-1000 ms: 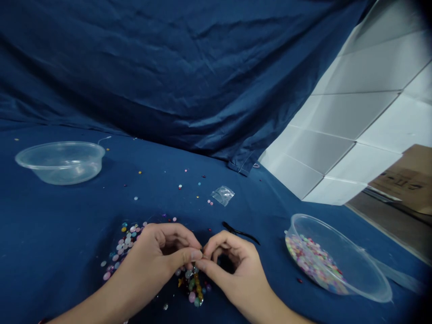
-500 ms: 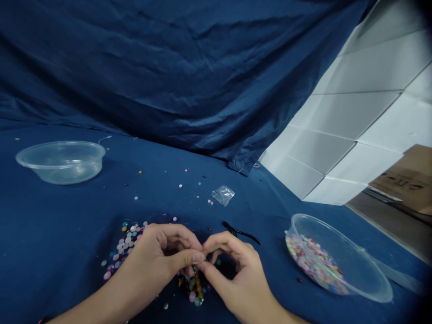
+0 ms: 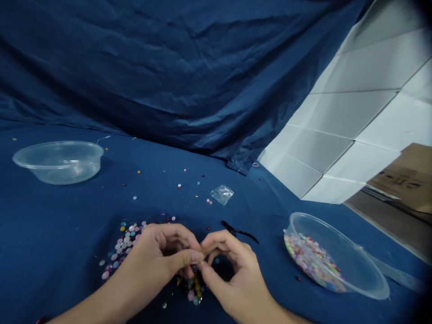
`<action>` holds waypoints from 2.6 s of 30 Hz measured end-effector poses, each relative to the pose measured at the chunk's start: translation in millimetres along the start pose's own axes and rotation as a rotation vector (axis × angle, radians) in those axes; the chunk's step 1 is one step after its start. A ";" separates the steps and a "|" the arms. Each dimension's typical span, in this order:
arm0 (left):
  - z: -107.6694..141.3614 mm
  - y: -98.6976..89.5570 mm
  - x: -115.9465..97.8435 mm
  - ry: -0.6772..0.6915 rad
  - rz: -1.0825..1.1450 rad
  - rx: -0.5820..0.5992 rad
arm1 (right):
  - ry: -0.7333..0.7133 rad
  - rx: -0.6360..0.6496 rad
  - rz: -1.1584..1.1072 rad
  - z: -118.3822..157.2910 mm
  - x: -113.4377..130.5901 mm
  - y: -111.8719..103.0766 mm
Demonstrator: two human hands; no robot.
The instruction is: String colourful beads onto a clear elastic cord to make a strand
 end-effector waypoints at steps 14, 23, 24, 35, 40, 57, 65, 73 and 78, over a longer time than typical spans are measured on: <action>-0.6 0.5 -0.3 0.037 0.024 0.004 | 0.023 0.023 0.014 -0.8 1.8 2.7; 1.1 0.6 -1.9 0.026 0.044 -0.019 | 0.073 0.071 -0.015 1.5 -4.7 4.1; 1.2 0.9 -2.3 0.030 0.034 -0.020 | 0.076 0.074 0.000 1.8 -5.1 4.0; 1.9 1.1 -0.1 0.060 0.010 -0.011 | 0.118 0.096 -0.048 2.1 -7.2 5.1; 1.2 1.9 -3.6 0.064 0.022 -0.008 | 0.084 0.064 -0.022 3.1 -7.8 3.7; 0.2 1.3 0.4 0.048 0.011 -0.021 | 0.097 0.022 -0.033 0.0 -9.6 3.8; 1.6 -0.3 -3.2 0.043 0.013 -0.052 | 0.110 0.018 -0.146 -4.3 -9.0 4.1; 2.4 -5.8 -6.4 0.069 -0.037 -0.078 | 0.193 0.051 -0.302 -4.9 -16.1 6.5; 0.7 -8.0 -4.4 0.075 -0.038 -0.083 | 0.227 0.056 -0.336 -4.8 -21.5 6.2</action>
Point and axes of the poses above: each hand's wrist, its own z-axis away from the middle knuckle, its own y-axis out of the palm, x = y × z, the point moved 8 cm from there along -z, towards the middle knuckle, and after that the axes turned 2 degrees about x, right-handed, at the moved point
